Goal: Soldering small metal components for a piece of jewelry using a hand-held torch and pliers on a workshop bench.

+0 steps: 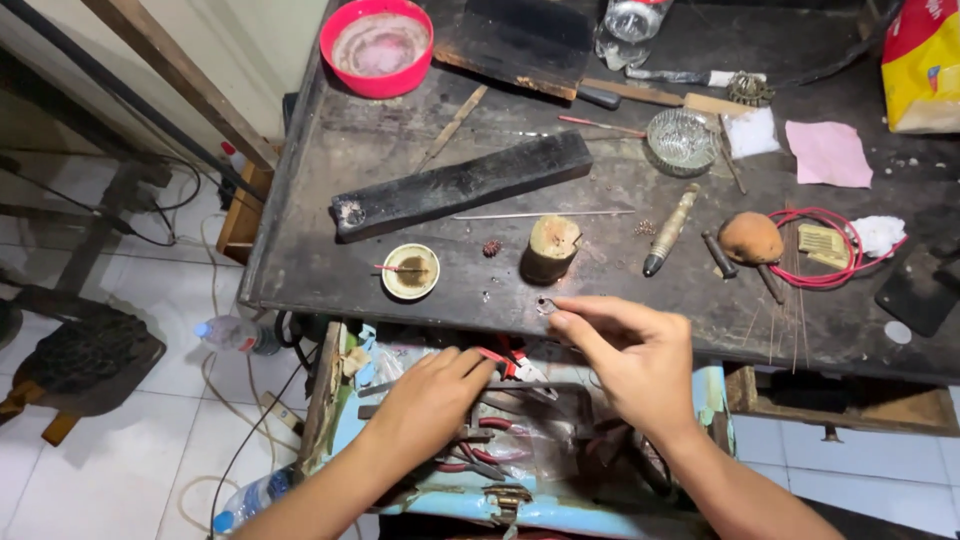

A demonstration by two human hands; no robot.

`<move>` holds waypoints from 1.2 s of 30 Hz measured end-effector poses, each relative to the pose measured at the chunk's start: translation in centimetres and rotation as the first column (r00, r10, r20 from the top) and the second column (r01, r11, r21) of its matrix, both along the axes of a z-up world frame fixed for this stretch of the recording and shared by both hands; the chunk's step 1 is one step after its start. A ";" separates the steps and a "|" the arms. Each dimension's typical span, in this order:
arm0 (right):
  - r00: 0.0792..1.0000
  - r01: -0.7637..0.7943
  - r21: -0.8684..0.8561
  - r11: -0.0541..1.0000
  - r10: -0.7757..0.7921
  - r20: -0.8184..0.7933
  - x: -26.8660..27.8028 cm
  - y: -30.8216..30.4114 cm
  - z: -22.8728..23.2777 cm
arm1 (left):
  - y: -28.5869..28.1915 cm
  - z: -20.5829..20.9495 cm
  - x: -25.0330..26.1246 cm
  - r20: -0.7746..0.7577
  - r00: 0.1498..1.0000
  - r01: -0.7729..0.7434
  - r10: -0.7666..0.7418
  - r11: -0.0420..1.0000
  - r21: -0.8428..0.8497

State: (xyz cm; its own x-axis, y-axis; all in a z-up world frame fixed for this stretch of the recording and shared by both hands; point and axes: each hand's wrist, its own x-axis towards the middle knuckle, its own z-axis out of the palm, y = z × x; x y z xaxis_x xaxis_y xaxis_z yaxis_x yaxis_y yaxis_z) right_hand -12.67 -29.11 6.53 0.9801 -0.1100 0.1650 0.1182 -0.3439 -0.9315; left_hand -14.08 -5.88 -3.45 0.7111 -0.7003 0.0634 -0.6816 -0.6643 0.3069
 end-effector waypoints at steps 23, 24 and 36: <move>0.936 -0.318 0.614 0.722 0.341 0.085 2.1 -2.8 -3.2 | -1.4 -1.0 3.4 -0.168 0.982 -0.038 0.087 0.960 0.277; 0.929 -0.347 0.608 0.714 0.350 0.119 2.0 -2.8 -3.2 | -1.4 -0.5 3.4 -0.231 0.970 -0.015 0.081 0.962 0.274; 0.988 -0.153 0.534 0.832 0.130 0.081 1.7 -2.1 -2.9 | -3.0 6.6 3.4 -0.668 0.705 -0.061 0.236 0.960 0.275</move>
